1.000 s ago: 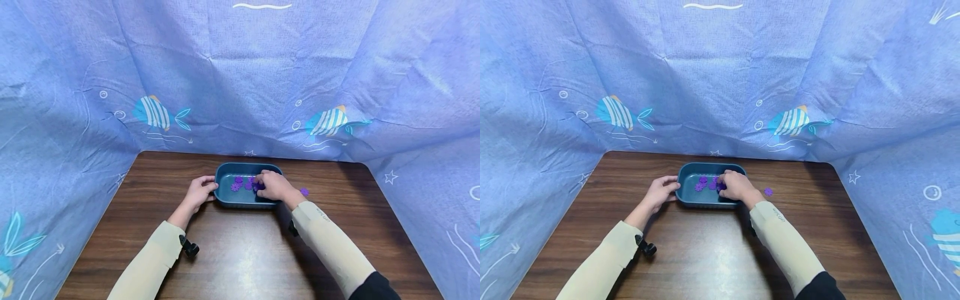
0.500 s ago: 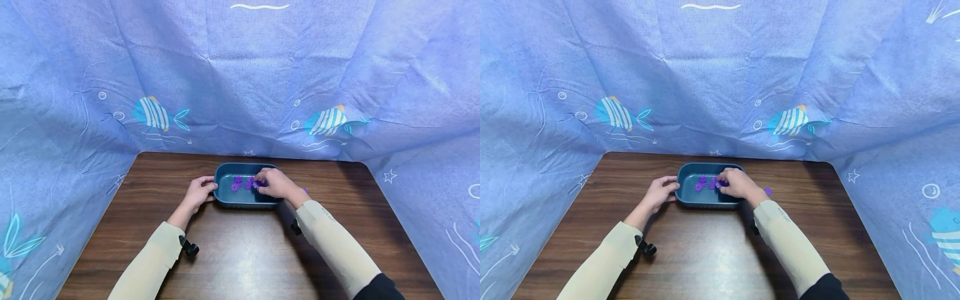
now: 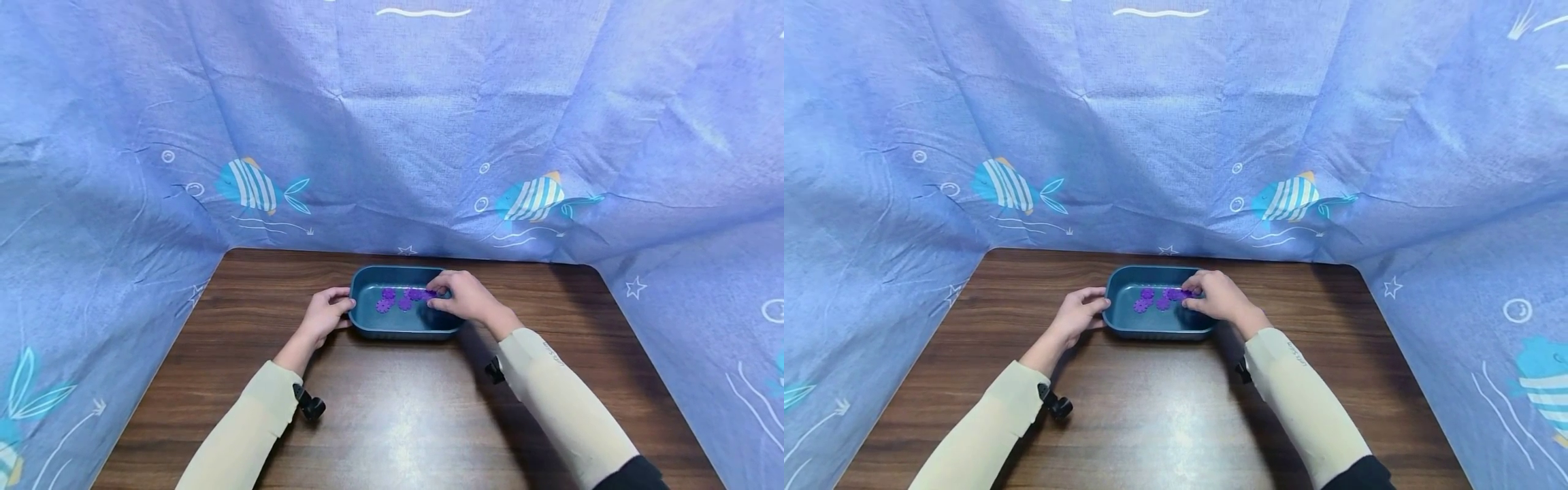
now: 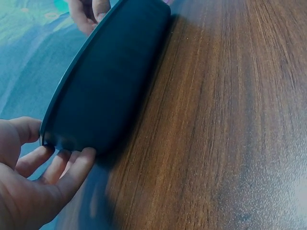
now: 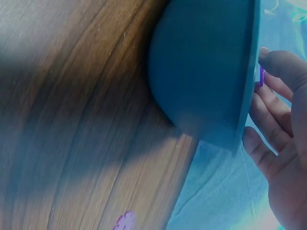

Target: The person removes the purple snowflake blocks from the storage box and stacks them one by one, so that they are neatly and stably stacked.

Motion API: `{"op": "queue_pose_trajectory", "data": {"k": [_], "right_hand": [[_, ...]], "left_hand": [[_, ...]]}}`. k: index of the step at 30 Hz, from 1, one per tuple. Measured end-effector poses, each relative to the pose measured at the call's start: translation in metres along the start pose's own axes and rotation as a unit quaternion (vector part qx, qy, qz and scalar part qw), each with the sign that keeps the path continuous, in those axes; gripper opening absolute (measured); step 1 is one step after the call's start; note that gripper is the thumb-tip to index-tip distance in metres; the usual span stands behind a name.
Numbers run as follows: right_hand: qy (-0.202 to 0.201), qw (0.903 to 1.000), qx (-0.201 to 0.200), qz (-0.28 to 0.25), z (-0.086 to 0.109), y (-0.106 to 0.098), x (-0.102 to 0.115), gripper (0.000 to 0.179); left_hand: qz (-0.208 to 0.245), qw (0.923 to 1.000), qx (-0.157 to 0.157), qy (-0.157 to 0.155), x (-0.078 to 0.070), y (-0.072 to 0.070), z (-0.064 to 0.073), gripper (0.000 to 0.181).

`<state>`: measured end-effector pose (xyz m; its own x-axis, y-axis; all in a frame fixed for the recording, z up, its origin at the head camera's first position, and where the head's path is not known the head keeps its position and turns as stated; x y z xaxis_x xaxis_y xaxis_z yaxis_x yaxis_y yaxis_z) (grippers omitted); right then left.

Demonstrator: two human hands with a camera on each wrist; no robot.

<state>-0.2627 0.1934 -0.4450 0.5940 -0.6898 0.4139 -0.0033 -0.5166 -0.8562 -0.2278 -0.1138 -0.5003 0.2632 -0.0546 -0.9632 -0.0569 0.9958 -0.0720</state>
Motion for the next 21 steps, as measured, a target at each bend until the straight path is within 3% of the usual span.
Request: {"op": "queue_pose_trajectory", "data": {"k": [21], "right_hand": [[0.046, 0.9956, -0.064, -0.05, 0.033, -0.024, -0.036, 0.023]], "left_hand": [[0.008, 0.9999, -0.007, -0.002, 0.0, 0.0, 0.0, 0.042]]}}
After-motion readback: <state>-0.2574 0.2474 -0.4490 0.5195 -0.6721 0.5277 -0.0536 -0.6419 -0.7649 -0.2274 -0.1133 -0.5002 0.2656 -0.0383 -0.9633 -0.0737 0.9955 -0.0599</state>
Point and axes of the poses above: each hand's wrist, its own z-axis away from the middle knuckle, its own y-axis out of the palm, x = y × z, the point moved 3 cm from there along -z, towards the middle knuckle, and after that the axes turned 9 degrees about -x, right-handed, at the moved point
